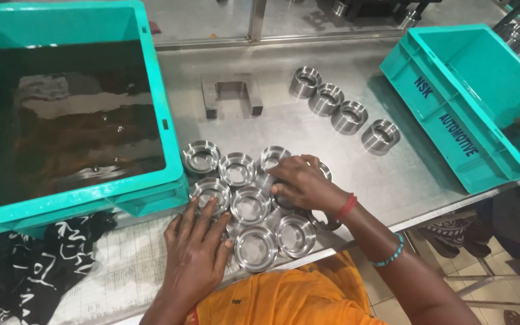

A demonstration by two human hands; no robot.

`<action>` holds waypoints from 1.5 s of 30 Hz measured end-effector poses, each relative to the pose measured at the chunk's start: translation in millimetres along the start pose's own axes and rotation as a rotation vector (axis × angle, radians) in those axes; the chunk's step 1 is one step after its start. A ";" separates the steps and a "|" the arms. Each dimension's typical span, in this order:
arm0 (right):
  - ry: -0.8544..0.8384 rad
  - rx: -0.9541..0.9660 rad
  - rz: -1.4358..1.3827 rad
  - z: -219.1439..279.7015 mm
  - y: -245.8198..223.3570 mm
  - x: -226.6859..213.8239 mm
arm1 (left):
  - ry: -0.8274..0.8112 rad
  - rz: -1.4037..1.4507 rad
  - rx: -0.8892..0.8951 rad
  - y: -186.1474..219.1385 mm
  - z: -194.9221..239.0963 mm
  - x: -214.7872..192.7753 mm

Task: Sorting and arranging machined metal components into various storage bins and on a work surface.

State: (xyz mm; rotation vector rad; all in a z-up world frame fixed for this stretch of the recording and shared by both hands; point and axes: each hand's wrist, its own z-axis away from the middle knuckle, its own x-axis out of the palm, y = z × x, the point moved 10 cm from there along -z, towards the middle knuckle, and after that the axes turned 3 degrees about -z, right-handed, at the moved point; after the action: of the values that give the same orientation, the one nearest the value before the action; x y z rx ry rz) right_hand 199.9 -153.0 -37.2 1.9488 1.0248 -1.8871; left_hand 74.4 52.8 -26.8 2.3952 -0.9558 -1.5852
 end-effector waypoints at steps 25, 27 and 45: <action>0.020 -0.089 0.061 -60.2 105.7 -22.3 | 0.012 0.068 -0.006 -4.1 3.7 -0.8; -0.043 -0.187 0.027 -82.8 73.5 -15.1 | 0.028 0.070 -0.015 -5.0 5.2 -3.2; -0.007 0.062 0.285 -212.2 75.1 29.4 | -0.014 0.144 0.004 -8.9 6.2 7.0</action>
State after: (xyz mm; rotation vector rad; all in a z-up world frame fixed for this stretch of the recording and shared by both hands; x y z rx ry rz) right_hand 409.4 -67.9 -58.2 1.9971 0.6513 -1.7842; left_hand 74.7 57.5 -38.9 2.2645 -1.1076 -1.5516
